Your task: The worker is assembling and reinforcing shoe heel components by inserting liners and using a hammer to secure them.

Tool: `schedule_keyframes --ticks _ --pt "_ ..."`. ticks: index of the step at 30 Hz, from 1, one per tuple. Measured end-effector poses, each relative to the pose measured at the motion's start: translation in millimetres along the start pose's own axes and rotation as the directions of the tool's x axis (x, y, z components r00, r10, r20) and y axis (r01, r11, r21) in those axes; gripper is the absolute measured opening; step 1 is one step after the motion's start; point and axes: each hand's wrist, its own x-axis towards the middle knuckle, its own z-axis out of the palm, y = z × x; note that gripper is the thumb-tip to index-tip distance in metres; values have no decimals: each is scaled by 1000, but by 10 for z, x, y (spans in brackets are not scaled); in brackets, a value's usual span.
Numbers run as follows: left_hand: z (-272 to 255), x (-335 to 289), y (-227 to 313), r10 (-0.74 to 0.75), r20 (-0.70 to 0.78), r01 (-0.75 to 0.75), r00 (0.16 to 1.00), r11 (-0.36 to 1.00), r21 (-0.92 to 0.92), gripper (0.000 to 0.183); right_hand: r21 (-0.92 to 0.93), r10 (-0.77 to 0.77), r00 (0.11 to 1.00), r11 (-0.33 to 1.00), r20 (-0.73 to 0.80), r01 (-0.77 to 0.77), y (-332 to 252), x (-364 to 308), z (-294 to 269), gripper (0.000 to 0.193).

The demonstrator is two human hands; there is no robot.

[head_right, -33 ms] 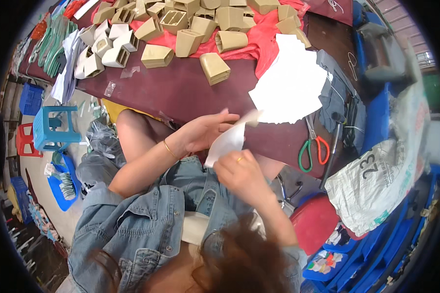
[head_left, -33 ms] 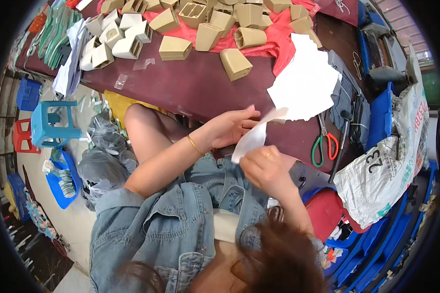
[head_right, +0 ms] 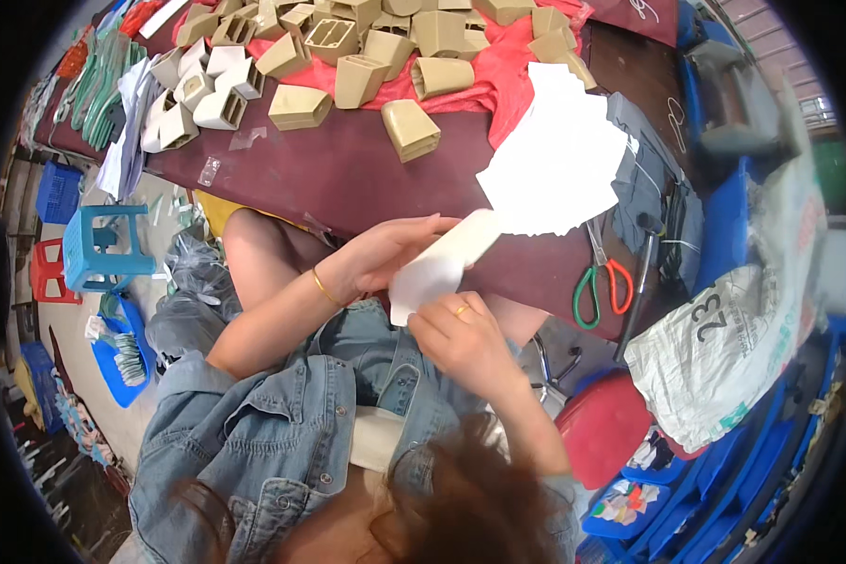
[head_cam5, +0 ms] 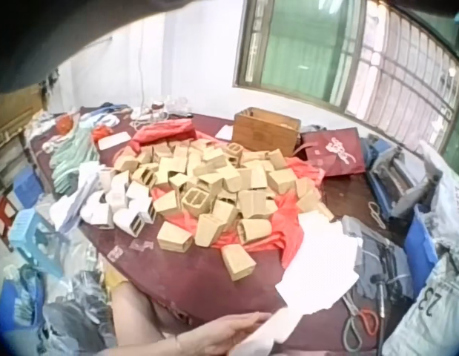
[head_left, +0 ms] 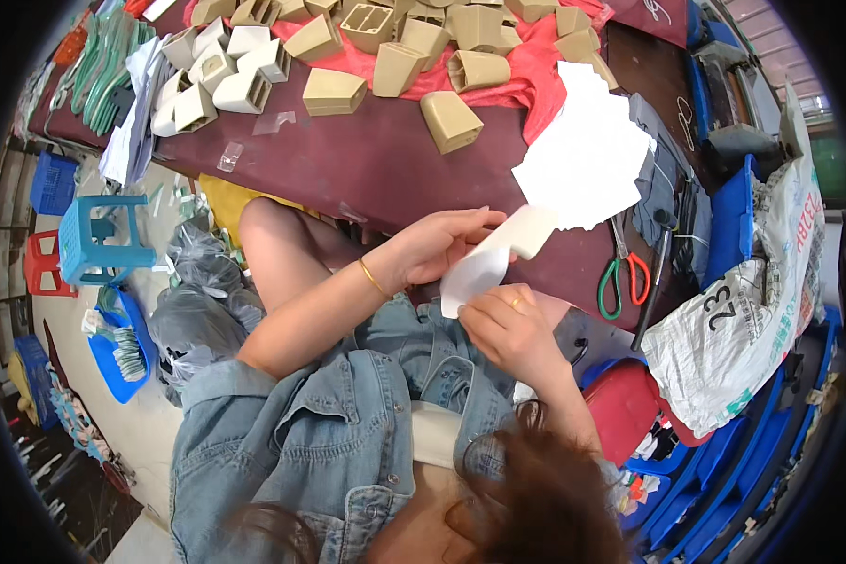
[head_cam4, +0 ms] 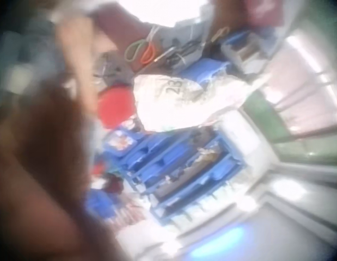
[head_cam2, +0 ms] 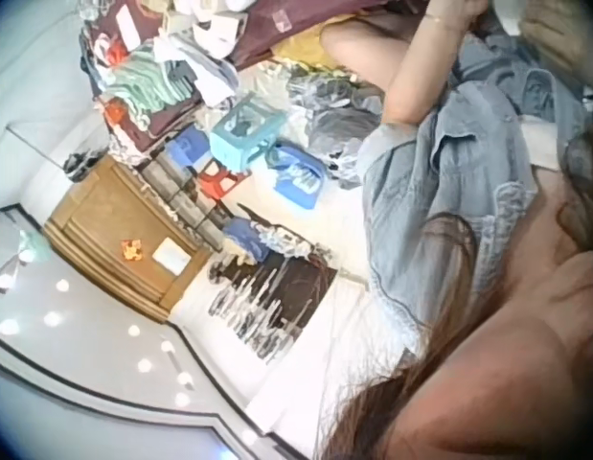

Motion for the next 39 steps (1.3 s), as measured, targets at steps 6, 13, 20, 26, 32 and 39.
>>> schedule_keyframes --ticks 6,13,20,26,32,39 --pt "84 -380 -33 -86 -84 80 993 994 -70 95 141 180 983 975 -30 -174 20 54 58 36" --pt "80 -990 -12 174 129 -191 976 971 141 129 320 -46 993 947 112 8 0 447 -144 23" --pt "186 -1019 79 317 -215 -352 924 925 -145 48 238 -301 941 936 157 260 -172 892 -270 14" --pt "474 -1027 233 655 -374 -620 656 751 227 38 17 -213 954 975 -209 222 -392 874 -226 28" --pt "650 -961 128 719 -557 -736 416 626 258 23 -401 507 777 667 -373 -628 814 960 16 49" --pt "695 -1076 99 641 -520 -637 564 739 220 28 -218 272 945 926 -180 -308 131 1242 -39 44"
